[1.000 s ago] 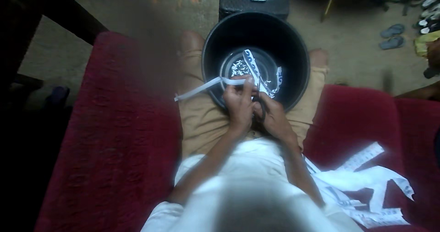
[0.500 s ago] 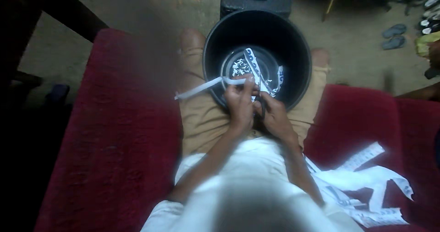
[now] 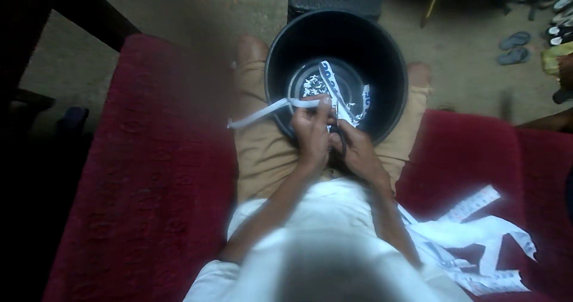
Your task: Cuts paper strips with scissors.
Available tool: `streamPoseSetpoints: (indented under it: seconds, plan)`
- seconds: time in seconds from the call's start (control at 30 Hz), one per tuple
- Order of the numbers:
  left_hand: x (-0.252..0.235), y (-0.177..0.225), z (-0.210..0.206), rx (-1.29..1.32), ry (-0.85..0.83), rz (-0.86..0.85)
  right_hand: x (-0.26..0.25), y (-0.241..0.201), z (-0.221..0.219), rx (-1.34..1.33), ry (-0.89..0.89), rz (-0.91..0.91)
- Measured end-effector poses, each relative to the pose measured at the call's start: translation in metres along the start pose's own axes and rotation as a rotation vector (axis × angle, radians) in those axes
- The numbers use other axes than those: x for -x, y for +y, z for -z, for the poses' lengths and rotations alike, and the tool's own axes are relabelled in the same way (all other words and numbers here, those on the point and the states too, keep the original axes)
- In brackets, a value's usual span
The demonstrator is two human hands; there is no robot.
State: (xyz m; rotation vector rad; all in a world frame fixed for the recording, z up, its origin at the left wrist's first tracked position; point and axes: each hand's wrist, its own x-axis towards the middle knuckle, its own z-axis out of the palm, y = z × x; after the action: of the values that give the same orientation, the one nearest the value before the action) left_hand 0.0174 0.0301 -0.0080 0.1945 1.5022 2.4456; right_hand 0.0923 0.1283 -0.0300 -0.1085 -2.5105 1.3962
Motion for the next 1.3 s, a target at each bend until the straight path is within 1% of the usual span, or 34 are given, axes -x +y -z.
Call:
streamPoseSetpoints:
  seconds: [0.33,0.77,0.9,1.0,1.13,1.23,1.3]
  plan:
    - [0.001,-0.005,0.001,-0.014,-0.043,-0.056,0.001,0.001,0.000,-0.022,0.017,0.018]
    - [0.003,-0.004,0.001,-0.020,-0.036,-0.038,0.001,0.002,-0.001,-0.001,0.041,0.036]
    - [0.000,-0.004,0.003,-0.035,-0.019,-0.025,0.000,0.002,-0.001,-0.020,0.034,0.025]
    - [-0.010,-0.010,0.001,0.047,0.051,-0.042,0.000,0.003,-0.001,-0.025,0.029,0.012]
    - [-0.011,-0.010,0.000,0.061,0.062,-0.056,0.000,0.003,-0.002,-0.030,0.034,0.014]
    - [-0.002,-0.005,0.004,-0.033,-0.006,-0.060,0.001,0.002,-0.002,-0.022,0.042,0.018]
    - [0.000,-0.004,0.004,-0.047,-0.005,-0.062,0.002,0.001,-0.001,-0.013,0.046,0.019]
